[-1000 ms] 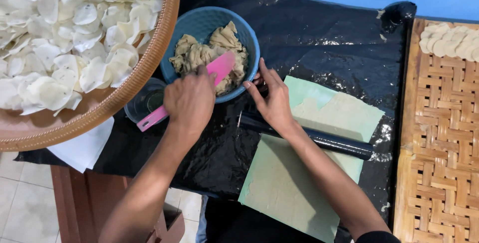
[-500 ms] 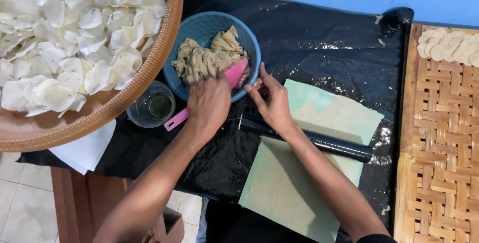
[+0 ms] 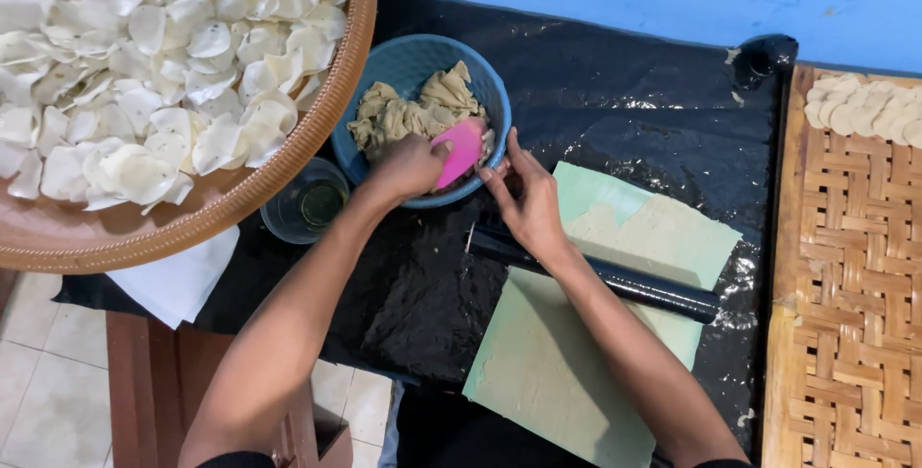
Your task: Flattening dough or vegetable slices into thin chips using a rolling pin.
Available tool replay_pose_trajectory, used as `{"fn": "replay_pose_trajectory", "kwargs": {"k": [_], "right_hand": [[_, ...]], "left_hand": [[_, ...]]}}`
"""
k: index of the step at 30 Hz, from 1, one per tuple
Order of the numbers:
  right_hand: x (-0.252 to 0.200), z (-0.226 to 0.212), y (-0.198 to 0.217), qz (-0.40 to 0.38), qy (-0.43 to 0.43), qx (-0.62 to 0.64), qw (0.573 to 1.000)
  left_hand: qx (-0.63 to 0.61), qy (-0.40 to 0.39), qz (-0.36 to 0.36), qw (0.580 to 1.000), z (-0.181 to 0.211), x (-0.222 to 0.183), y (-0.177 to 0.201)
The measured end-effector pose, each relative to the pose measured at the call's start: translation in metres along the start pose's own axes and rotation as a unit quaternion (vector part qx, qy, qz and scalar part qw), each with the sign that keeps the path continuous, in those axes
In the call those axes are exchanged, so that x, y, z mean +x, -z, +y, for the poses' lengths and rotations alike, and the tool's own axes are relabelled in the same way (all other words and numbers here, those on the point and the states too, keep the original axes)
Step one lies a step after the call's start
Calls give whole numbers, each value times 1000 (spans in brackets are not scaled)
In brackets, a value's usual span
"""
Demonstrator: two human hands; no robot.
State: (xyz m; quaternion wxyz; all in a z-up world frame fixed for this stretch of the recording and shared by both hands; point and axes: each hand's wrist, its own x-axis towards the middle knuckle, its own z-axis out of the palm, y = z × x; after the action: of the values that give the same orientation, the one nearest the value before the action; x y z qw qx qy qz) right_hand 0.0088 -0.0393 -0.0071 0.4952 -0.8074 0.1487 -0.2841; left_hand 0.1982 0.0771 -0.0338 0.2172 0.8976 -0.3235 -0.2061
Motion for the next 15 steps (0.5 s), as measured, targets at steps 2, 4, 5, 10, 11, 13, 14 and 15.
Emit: {"fn": "replay_pose_trajectory", "kwargs": {"k": [2,4,5,10,11,13,14,15], "right_hand": [[0,2,0,3,2,0,1000],[1,5,1,7,2,-2,1000],[1,7,1,11,7,-1,1000],[6,-7,10,42,70,-24,996],[5,-9,12,44,85,-24,995],[7,-9,13,46,101,-23,994],[10,-7,12,45,91,-15,995],[10,-5,11,44,79,-7,996]], "left_hand": [[-65,62,-56,994,32,-27,38],[-131,121,-114,977,40,-34,48],[-140,82,-93,982,30,-29,41],[-41,-41,10,998,18,-34,28],[-26,-73,57,995,23,-44,30],[-10,-105,105,989,41,-69,40],[11,-86,113,990,54,-81,48],[32,-65,120,990,67,-96,55]]}}
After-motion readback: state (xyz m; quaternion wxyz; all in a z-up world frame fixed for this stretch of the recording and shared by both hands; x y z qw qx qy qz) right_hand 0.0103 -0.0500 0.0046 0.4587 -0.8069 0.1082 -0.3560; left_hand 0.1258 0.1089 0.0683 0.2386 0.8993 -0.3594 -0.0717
